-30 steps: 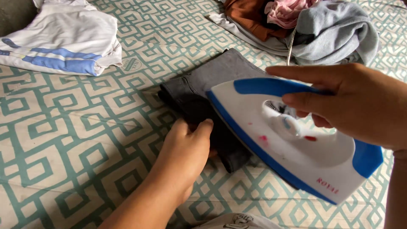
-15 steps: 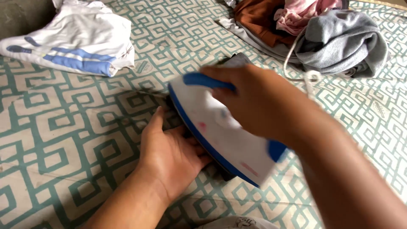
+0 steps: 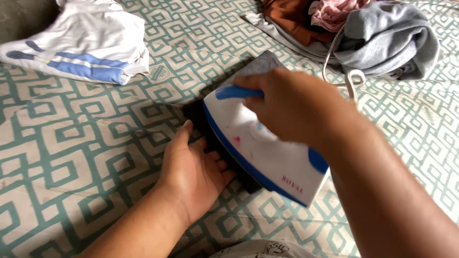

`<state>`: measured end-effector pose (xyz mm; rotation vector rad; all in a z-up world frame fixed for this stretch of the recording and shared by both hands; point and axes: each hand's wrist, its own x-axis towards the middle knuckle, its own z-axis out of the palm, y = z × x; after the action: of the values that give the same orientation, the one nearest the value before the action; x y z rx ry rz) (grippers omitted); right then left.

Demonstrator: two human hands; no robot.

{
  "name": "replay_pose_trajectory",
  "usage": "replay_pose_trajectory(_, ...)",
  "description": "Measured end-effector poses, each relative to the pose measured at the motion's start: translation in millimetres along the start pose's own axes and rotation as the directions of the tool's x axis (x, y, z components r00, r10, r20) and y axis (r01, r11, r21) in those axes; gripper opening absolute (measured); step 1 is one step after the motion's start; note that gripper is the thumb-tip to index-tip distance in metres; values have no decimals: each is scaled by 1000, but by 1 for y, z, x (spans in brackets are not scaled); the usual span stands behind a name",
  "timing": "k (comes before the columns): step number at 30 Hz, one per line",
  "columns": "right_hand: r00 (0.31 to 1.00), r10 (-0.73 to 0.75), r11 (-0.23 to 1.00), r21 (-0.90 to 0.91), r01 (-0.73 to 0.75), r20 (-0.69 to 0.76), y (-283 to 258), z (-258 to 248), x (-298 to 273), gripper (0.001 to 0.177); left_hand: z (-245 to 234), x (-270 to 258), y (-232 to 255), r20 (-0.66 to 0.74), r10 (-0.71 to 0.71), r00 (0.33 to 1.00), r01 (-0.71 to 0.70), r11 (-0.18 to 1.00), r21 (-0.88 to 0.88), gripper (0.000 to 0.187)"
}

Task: The person is ironing black trousers on a mattress surface.

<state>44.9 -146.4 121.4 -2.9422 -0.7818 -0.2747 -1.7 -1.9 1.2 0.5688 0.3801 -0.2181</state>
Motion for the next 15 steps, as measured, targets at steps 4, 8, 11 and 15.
replay_pose_trajectory(4, 911, 302, 913, 190, -361, 281, -27, -27, -6, 48, -2, -1, 2, 8, -13, 1000, 13, 1000, 16, 74)
replay_pose_trajectory(8, 959, 216, 963, 120, -240, 184, -4, -15, -38, 49, 4, -6, 4, 19, -23, 1000, 24, 1000, -9, 76)
replay_pose_trajectory(11, 841, 429, 894, -19, -448, 328, -9, -22, -50, 56, 12, -11, 7, -23, -54, 998, 54, 998, 15, 76)
replay_pose_trajectory(15, 985, 165, 974, 147, -172, 58, 2, 3, -33, 49, 3, -3, 1, -77, -35, 996, 37, 999, 32, 73)
